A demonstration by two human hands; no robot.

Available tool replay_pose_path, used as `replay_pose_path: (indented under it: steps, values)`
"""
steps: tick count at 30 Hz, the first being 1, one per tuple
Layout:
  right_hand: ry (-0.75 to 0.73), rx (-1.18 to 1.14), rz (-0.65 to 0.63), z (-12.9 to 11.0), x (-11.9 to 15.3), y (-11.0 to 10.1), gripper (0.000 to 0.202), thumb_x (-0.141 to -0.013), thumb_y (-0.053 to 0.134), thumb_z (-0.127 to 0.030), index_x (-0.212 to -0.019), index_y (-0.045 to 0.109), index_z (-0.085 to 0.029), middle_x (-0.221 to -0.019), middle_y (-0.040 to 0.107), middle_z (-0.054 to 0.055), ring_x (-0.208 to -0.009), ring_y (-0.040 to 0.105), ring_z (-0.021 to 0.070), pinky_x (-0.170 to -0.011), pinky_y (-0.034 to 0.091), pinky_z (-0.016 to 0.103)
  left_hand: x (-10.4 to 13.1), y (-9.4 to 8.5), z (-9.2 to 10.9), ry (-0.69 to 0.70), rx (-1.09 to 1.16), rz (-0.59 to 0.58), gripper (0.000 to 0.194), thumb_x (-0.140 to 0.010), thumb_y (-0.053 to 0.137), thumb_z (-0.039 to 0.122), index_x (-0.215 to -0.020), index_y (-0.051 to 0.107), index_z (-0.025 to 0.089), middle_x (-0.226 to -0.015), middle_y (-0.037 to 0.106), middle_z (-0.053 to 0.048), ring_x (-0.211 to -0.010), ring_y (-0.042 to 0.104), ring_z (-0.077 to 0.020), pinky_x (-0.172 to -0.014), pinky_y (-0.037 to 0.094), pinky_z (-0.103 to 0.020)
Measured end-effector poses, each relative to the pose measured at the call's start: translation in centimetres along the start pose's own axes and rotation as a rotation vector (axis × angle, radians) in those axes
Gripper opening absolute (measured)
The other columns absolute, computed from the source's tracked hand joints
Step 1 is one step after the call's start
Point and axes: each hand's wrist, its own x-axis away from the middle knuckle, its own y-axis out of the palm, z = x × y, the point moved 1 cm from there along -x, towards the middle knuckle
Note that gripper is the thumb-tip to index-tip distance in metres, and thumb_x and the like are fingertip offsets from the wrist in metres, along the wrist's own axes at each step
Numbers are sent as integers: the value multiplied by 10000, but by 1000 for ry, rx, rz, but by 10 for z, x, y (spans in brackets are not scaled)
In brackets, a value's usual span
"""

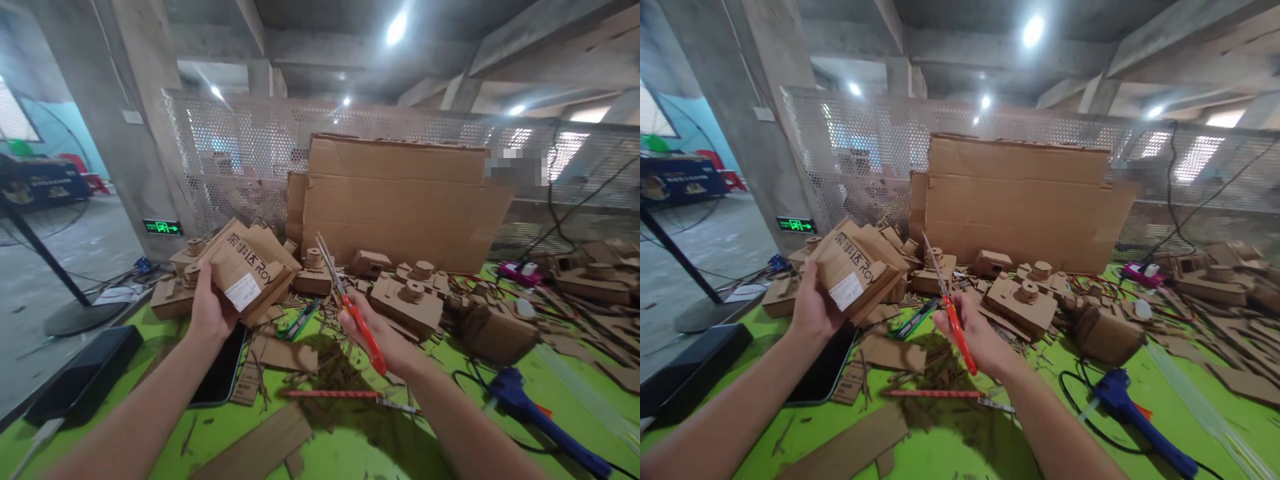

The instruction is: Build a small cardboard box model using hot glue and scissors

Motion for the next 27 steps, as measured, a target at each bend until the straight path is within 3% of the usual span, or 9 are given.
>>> replay_pose_path:
  steps: [5,8,11,16,20,22,27]
  values:
    - [18,38,-131,2,5,5,469,-925,640,-615,-1165,445,-263,-911,499,-25,-843,508,177,-811,491,315,3,5,11,130,33,-59,397,-1040,489,471,-1210,732,207,-1129,818,-54,-1190,718,-279,-999,614,-386]
    - [2,38,-150,2,5,9,472,-899,700,-583,-1141,467,-252,-915,501,-28,-839,503,174,-803,485,312,7,6,7,111,10,-73,396,-1036,492,477,-1210,737,219,-1153,815,-47,-1213,707,-280,-1006,612,-393]
    - [-20,21,-147,0,4,13,465,-884,727,-567,-1115,480,-247,-883,506,-35,-799,490,167,-750,467,296,11,6,0,37,-12,-71,428,-1019,507,511,-1210,739,207,-1130,818,-82,-1230,698,-309,-1020,604,-434]
    - [5,137,-49,-2,2,13,355,-949,618,-572,-1028,504,-246,-811,500,-45,-735,461,163,-687,408,291,13,6,-7,8,-12,-89,414,-1022,507,498,-1225,728,213,-1124,817,-103,-1252,686,-329,-1038,586,-484]
    - [-23,227,-13,2,0,10,271,-968,594,-502,-1006,496,-252,-778,506,-54,-705,451,161,-684,386,291,14,4,-9,64,-75,-81,220,-989,618,282,-1172,730,235,-1121,823,-75,-1187,724,-311,-1016,600,-465]
    - [-44,247,-2,5,-1,9,242,-968,587,-473,-983,489,-252,-755,500,-58,-691,442,161,-671,375,287,15,2,-9,105,-110,-88,274,-935,668,149,-1173,724,273,-1135,824,-36,-1161,738,-289,-1008,606,-442]
    - [-39,316,20,8,-1,8,142,-933,586,-354,-955,489,-253,-733,541,-49,-660,451,160,-643,365,279,15,0,-11,110,-108,-113,307,-890,727,136,-1159,724,284,-1119,827,-26,-1140,748,-274,-996,610,-408]
